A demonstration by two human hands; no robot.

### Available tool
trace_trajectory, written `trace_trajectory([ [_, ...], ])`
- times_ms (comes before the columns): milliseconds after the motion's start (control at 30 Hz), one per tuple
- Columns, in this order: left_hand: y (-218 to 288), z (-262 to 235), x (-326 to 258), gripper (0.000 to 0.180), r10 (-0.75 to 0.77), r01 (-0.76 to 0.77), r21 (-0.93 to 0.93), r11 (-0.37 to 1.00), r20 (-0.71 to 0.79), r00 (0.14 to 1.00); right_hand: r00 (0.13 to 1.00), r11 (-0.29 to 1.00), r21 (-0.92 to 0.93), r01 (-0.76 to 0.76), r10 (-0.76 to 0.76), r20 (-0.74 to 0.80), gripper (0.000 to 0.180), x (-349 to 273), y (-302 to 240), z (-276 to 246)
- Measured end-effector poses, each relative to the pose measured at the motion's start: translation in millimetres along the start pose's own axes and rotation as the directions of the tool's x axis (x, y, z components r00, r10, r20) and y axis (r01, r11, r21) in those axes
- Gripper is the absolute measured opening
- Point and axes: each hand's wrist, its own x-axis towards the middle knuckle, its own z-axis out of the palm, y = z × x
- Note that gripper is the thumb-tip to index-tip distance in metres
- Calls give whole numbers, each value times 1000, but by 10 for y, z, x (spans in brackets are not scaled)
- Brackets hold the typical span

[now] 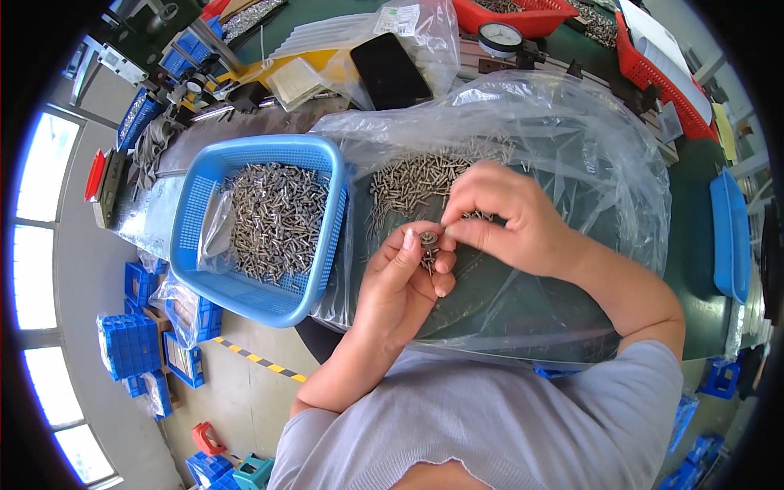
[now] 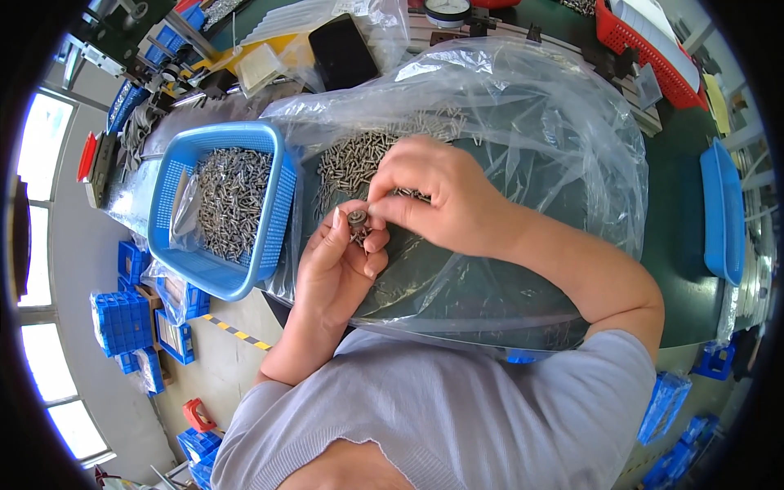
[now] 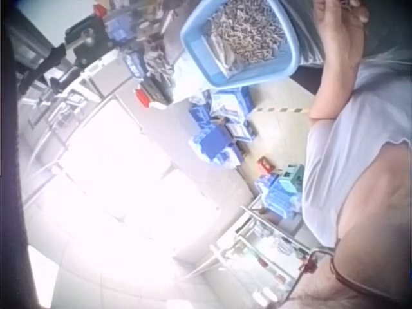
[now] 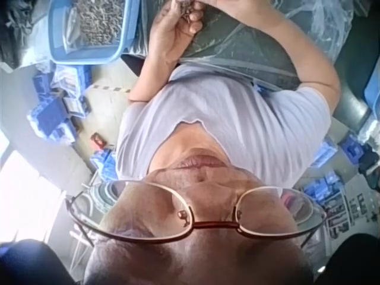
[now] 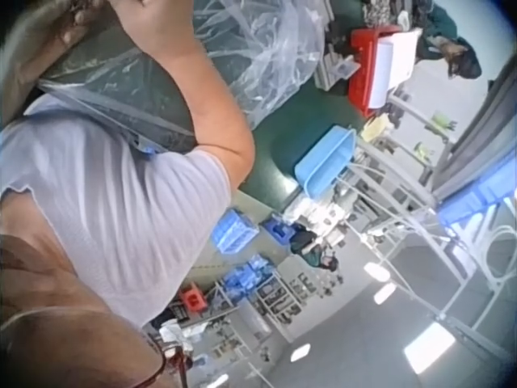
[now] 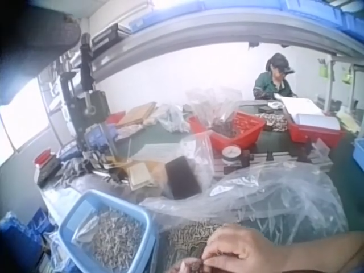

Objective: Assembling small metal pins into a circular hardware component at an industrial workbench.

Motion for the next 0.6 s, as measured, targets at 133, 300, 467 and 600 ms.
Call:
trace_trajectory([
  [133, 15, -22, 17, 24, -13, 13, 7, 1000, 22, 1000, 989, 973, -179, -144, 135, -62, 11, -11, 140, -55],
  [300, 14, -13, 17, 23, -20, 20, 1, 1000, 12, 1000, 999, 948, -316, -34, 44, 24, 17, -45, 171, 11],
  [467, 20, -17, 8, 22, -23, 23, -9, 1000, 15, 1000, 995, 890, -455, 16, 31, 95, 19, -22, 131, 78],
  [600, 12, -20, 7, 22, -23, 23, 1, 1000, 11, 1000, 996, 893, -447, 56, -18, 88, 17, -32, 134, 86],
])
